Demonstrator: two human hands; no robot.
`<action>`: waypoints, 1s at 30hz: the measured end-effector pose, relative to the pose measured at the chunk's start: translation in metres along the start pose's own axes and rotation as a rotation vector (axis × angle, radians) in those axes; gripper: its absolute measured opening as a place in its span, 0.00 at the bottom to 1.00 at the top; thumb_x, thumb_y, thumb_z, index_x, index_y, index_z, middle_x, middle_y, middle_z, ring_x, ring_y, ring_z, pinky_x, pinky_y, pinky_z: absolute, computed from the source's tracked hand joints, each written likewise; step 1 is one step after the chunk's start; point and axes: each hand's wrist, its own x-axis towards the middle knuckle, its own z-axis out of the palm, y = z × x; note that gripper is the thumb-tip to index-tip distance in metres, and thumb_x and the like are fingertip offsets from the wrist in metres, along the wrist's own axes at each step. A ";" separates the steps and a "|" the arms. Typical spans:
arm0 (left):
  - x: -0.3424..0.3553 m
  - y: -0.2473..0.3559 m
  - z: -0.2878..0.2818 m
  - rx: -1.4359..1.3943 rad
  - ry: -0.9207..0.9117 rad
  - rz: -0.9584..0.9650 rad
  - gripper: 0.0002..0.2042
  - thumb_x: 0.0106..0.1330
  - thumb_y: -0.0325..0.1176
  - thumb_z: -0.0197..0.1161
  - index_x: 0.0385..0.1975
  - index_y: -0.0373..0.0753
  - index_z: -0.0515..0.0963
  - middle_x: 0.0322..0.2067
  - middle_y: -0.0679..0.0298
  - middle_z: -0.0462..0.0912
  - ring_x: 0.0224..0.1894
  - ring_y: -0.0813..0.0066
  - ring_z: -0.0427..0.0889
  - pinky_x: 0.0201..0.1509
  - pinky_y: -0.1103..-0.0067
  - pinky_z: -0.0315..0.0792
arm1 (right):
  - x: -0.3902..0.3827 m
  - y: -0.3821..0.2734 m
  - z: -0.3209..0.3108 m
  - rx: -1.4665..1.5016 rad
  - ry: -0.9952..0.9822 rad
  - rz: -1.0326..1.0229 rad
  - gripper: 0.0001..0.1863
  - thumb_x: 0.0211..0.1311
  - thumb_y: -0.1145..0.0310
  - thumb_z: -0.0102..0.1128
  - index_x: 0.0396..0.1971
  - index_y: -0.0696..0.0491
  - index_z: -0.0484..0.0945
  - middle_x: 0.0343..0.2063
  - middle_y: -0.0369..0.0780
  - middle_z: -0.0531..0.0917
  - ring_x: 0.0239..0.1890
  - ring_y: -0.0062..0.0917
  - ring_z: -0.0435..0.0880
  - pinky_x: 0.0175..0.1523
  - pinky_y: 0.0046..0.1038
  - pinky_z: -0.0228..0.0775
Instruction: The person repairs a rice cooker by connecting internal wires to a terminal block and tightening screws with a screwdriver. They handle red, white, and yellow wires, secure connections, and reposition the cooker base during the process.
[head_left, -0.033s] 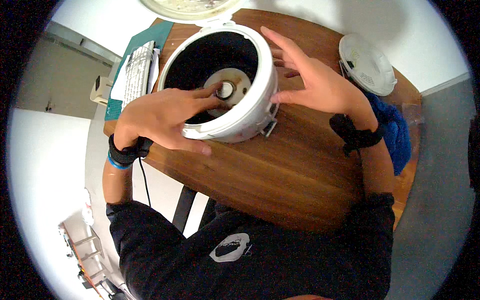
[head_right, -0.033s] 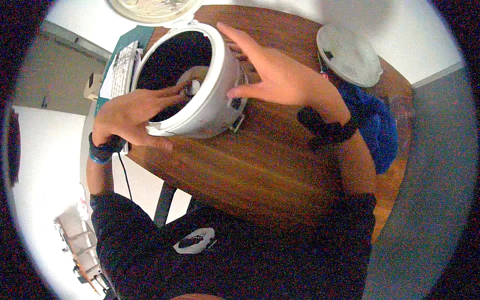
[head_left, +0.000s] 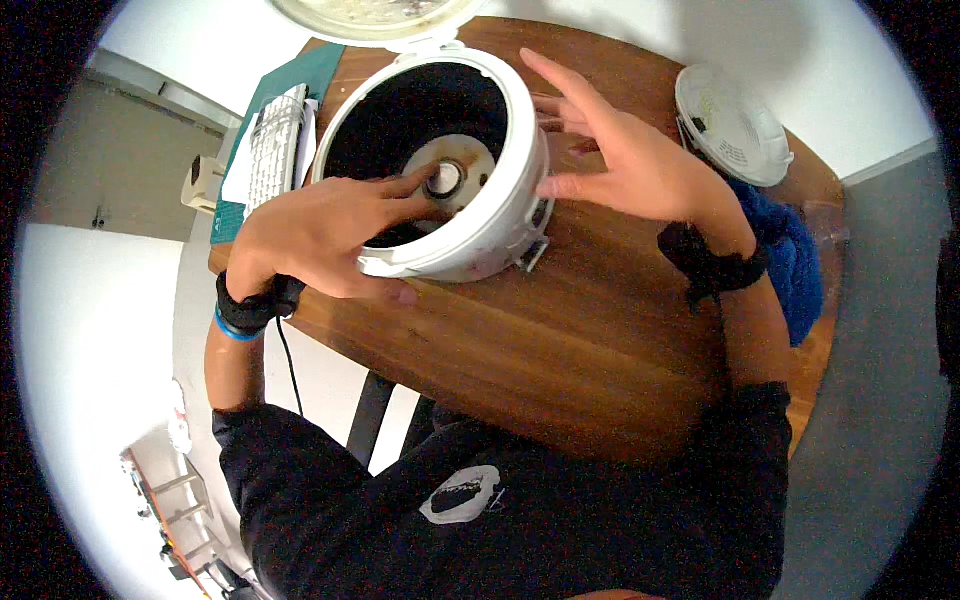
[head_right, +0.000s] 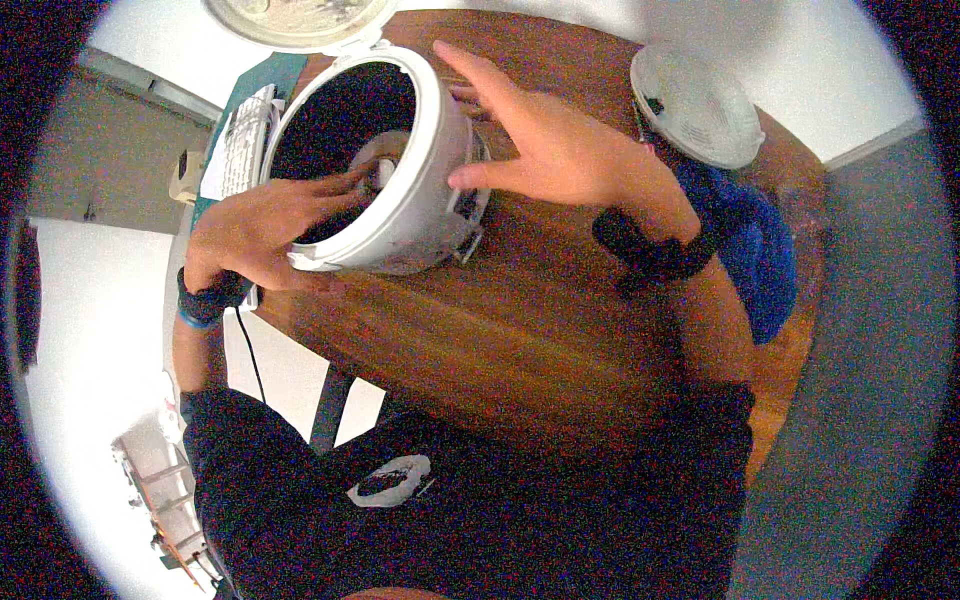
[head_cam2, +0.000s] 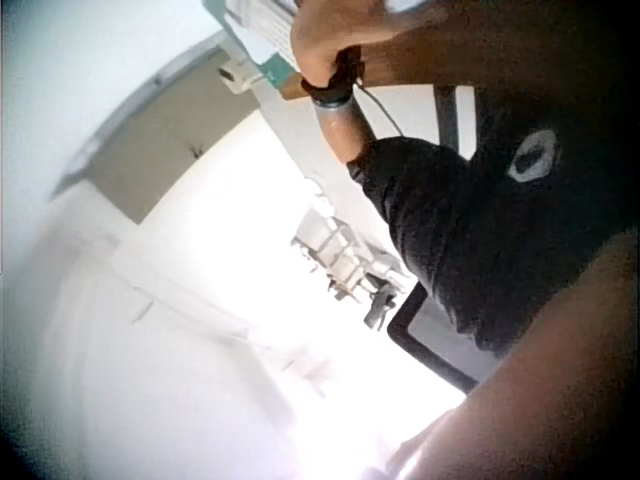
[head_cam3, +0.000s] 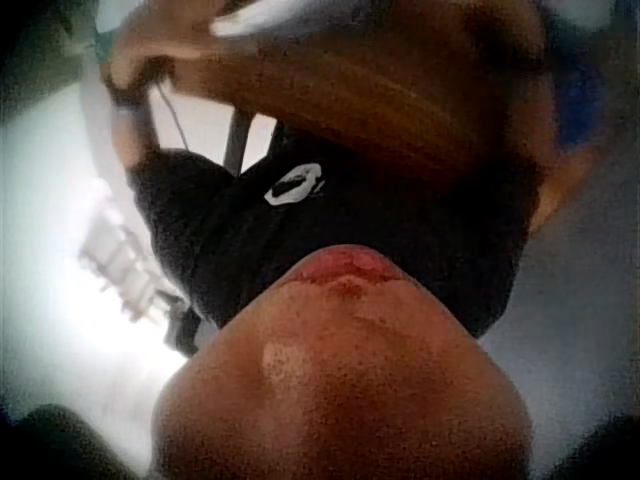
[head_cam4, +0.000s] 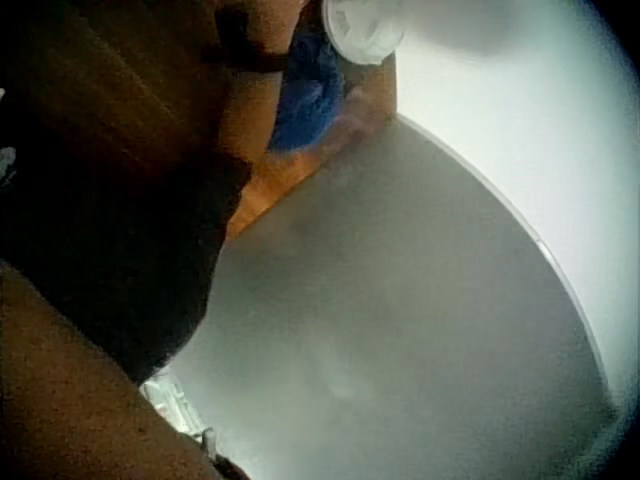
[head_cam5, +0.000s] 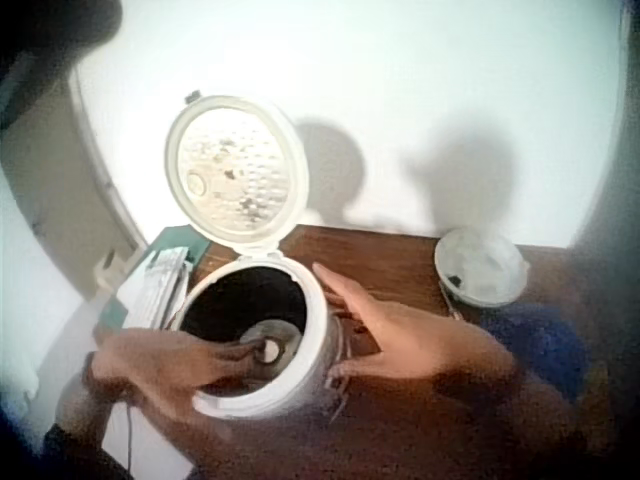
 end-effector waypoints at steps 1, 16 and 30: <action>-0.002 -0.002 0.000 0.017 -0.008 0.000 0.38 0.56 0.51 0.69 0.62 0.31 0.71 0.66 0.36 0.66 0.55 0.39 0.78 0.59 0.62 0.74 | -0.002 -0.001 0.000 0.002 0.036 0.044 0.48 0.63 0.63 0.70 0.76 0.48 0.49 0.67 0.49 0.70 0.66 0.43 0.73 0.66 0.42 0.69; -0.027 -0.042 -0.012 -0.303 0.003 0.081 0.40 0.57 0.55 0.73 0.59 0.25 0.72 0.55 0.39 0.78 0.48 0.48 0.84 0.54 0.68 0.76 | -0.006 -0.004 0.019 -0.003 -0.434 0.210 0.31 0.58 0.61 0.73 0.58 0.60 0.73 0.52 0.49 0.82 0.51 0.36 0.85 0.55 0.35 0.78; -0.073 -0.198 0.119 -1.078 0.348 -0.441 0.29 0.71 0.53 0.62 0.59 0.34 0.70 0.43 0.69 0.75 0.39 0.81 0.71 0.41 0.85 0.69 | -0.004 0.000 0.037 -0.112 -0.119 -0.001 0.39 0.58 0.63 0.73 0.66 0.56 0.61 0.56 0.52 0.76 0.58 0.44 0.79 0.62 0.41 0.73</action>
